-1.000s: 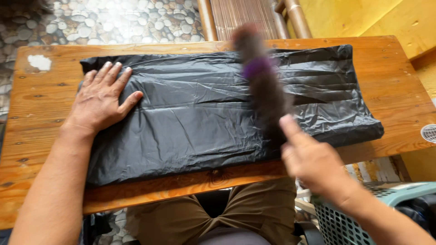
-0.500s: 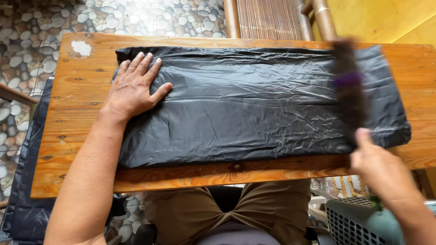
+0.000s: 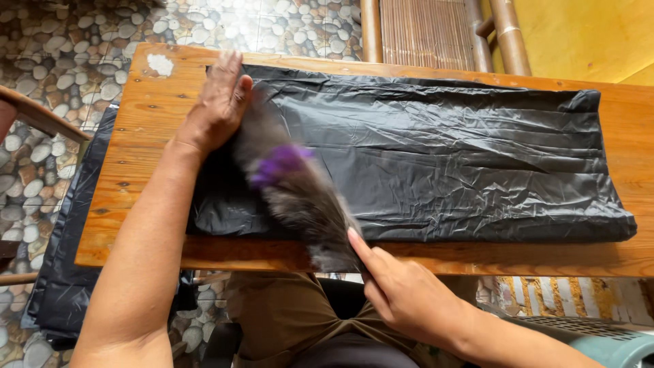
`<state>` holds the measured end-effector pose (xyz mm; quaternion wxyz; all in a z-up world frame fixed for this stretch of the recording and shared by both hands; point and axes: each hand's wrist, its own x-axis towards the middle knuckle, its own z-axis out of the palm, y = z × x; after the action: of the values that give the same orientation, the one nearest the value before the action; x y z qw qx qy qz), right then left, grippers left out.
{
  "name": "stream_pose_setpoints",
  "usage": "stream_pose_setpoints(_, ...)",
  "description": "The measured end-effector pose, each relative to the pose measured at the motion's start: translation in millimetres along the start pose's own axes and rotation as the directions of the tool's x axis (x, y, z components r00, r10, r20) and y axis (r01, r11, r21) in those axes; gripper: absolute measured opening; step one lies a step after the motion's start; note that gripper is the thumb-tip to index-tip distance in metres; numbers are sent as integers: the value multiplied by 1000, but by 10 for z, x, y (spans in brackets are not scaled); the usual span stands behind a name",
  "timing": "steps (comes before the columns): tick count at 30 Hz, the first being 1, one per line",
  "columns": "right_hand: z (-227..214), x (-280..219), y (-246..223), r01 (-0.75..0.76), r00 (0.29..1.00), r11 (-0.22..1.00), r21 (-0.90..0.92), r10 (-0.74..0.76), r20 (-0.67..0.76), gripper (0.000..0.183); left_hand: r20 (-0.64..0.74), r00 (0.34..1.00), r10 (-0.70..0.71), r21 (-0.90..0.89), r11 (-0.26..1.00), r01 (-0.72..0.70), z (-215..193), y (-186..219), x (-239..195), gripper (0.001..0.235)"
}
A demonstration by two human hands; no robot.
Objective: The person uses a brush to sweep a large black plastic sheet on a wooden table. They then fold the sheet in half lengthwise and continue to fold it into a smaller, compact rectangular bundle by hand.
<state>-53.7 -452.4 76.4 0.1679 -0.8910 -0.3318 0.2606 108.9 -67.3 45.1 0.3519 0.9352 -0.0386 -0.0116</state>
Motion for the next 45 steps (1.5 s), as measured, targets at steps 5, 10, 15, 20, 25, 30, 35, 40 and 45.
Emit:
stream_pose_setpoints(5, -176, 199, 66, -234, 934, 972, -4, 224, -277, 77, -120, 992, -48, 58, 997, 55, -341, 165, -267, 87)
stream_pose_setpoints(10, 84, 396, -456, -187, 982, 980, 73, 184, 54, 85, -148, 977, -155, -106, 984, 140, -456, 363, -323, 98)
stream_pose_setpoints(15, 138, 389, -654, 251, 967, 932, 262, -231, -104, 73, -167, 975, -144, -56, 989, 136, -478, 404, -329, 96)
stream_pose_setpoints(20, 28, 242, -145, 7, 959, 998, 63, 12, -283, 75, -361, 860, 361, 304, 917, -257, -312, 93, -451, 64)
stream_pose_setpoints(25, -100, -70, 429, -241, 946, 970, -19, 231, -227, 74, -143, 943, 299, 388, 894, -225, 285, -226, -317, 71)
stream_pose_setpoints(30, -626, -845, 1192, -708, 645, 663, 243, 747, -159, 74, -90, 969, 230, 476, 865, -161, 354, -404, -300, 75)
stream_pose_setpoints(35, -696, -1492, 1961, -881, 374, 456, 124, 834, -406, 71, -108, 965, 238, 509, 847, -152, 391, -457, -297, 76)
stream_pose_setpoints(40, 63, -1180, 1316, -517, 776, 829, -215, 347, -526, 70, -109, 945, 307, 554, 808, -199, 396, -504, -321, 74)
stream_pose_setpoints(45, -23, -1011, 1209, -367, 900, 830, -419, 203, -387, 76, -137, 928, 348, 556, 802, -219, 466, -708, -278, 74)
